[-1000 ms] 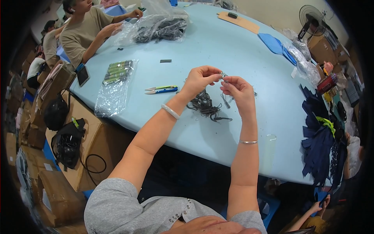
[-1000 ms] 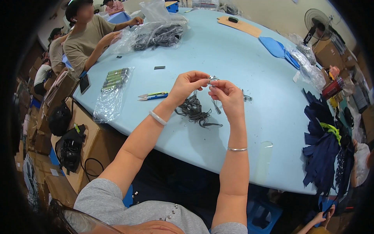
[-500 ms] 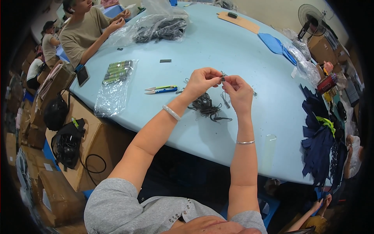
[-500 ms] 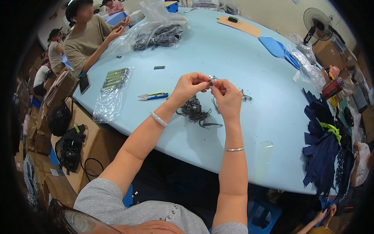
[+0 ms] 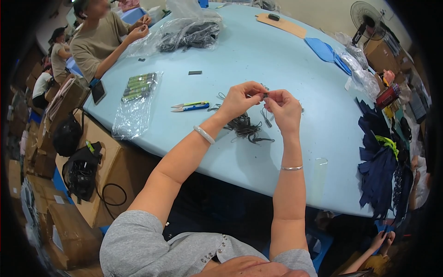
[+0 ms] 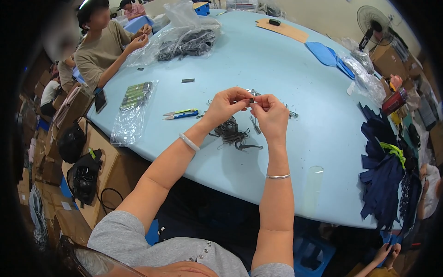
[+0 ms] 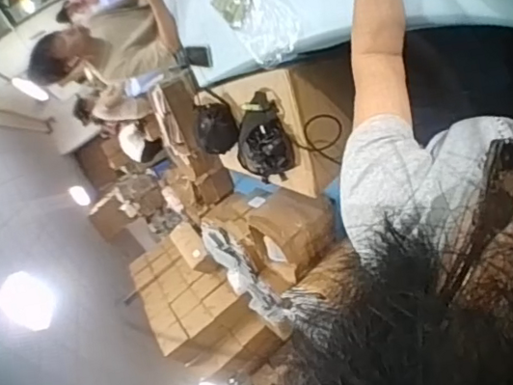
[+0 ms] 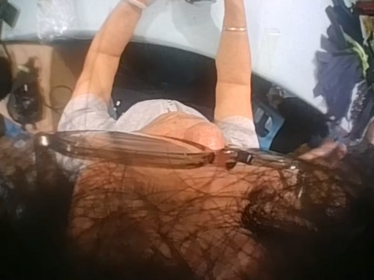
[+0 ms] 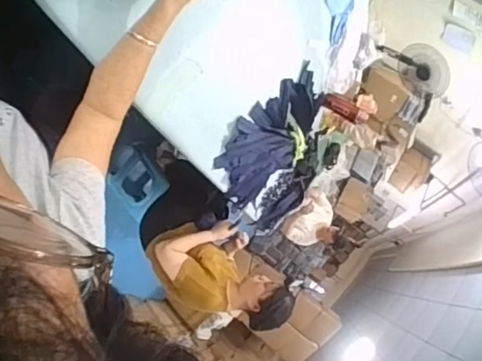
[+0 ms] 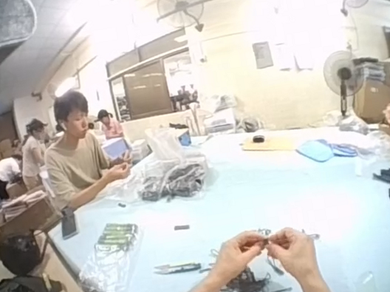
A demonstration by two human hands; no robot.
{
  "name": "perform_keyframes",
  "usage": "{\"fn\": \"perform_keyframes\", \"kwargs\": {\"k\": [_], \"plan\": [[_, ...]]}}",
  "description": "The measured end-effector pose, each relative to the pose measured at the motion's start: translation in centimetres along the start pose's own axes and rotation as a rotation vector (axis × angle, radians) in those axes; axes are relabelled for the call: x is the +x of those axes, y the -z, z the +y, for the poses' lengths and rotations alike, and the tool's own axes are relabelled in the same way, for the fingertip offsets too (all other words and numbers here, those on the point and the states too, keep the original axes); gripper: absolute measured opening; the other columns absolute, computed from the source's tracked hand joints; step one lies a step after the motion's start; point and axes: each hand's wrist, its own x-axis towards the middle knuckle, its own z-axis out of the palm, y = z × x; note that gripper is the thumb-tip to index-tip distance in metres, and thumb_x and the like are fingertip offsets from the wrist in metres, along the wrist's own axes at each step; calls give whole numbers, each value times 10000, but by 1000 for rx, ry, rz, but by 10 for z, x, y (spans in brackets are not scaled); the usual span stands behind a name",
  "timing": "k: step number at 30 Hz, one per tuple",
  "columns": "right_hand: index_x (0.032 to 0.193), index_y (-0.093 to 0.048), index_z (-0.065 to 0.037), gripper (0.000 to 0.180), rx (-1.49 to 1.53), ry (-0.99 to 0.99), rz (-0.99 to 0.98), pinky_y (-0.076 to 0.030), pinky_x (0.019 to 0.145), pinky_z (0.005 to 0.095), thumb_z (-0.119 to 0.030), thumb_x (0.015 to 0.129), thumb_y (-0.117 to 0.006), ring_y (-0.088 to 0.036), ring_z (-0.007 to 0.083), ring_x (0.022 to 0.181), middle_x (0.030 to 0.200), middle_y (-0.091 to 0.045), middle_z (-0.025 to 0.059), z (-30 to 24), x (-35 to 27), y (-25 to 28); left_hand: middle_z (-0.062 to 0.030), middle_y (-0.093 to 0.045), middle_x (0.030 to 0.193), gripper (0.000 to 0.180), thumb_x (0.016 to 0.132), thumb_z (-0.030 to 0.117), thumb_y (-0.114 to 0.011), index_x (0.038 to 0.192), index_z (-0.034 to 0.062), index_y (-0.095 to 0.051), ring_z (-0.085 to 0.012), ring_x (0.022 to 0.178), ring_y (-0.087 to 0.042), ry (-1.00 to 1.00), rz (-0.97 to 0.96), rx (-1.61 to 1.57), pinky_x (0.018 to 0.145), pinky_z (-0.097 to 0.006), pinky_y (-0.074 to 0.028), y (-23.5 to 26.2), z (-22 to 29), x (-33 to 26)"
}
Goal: Threading small metal hardware loops onto black straps at an assembly table.
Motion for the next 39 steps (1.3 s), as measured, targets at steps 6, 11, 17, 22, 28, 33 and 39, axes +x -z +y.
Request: {"fn": "perform_keyframes", "kwargs": {"k": [6,11,17,22,28,33,39], "plan": [[927,-628,59,147,274,-134,-82,-533,619,219,-40,819,-630,-637,113,670,802,-674,98,4,4,3,-43,-649,965,149,875,42,-574,1004,12,-643,-108,847,-621,-113,-72,105,715,-241,-536,-1,1,-1],[943,-619,49,172,366,-155,-60,-521,642,219,-89,841,-639,-632,117,710,824,-662,97,6,4,6,-68,-674,918,157,849,49,-588,986,20,-658,-123,816,-636,-72,-27,-1,739,-250,-519,-11,5,-6],[965,-623,38,198,455,-195,-106,-516,656,228,-134,867,-606,-648,133,729,829,-665,90,2,5,8,-76,-649,983,193,849,32,-611,1035,26,-660,-141,885,-627,-107,-15,13,773,-254,-526,-6,6,-3],[1004,-622,19,240,486,-248,-167,-521,665,240,-188,895,-574,-656,147,751,855,-669,87,9,8,13,-76,-633,1023,213,850,0,-603,1049,40,-670,-144,928,-615,-150,-76,63,767,-247,-538,2,6,-1],[1043,-604,16,250,429,-282,-215,-543,688,259,-174,883,-592,-670,167,778,875,-673,104,5,7,16,-67,-637,1014,221,830,-35,-609,1020,48,-685,-141,905,-619,-170,-79,139,736,-241,-547,6,7,-2],[1022,-601,10,244,376,-285,-253,-547,685,264,-174,861,-612,-677,178,783,876,-671,115,7,8,21,-69,-646,986,216,822,-27,-624,1017,46,-683,-153,880,-633,-247,-124,241,713,-242,-557,7,10,-3],[1015,-607,7,247,361,-286,-278,-540,673,256,-170,844,-625,-677,177,778,852,-672,104,4,7,22,-75,-664,974,211,818,-17,-637,1014,48,-682,-162,882,-643,-249,-120,256,711,-260,-564,9,13,-4]]}}
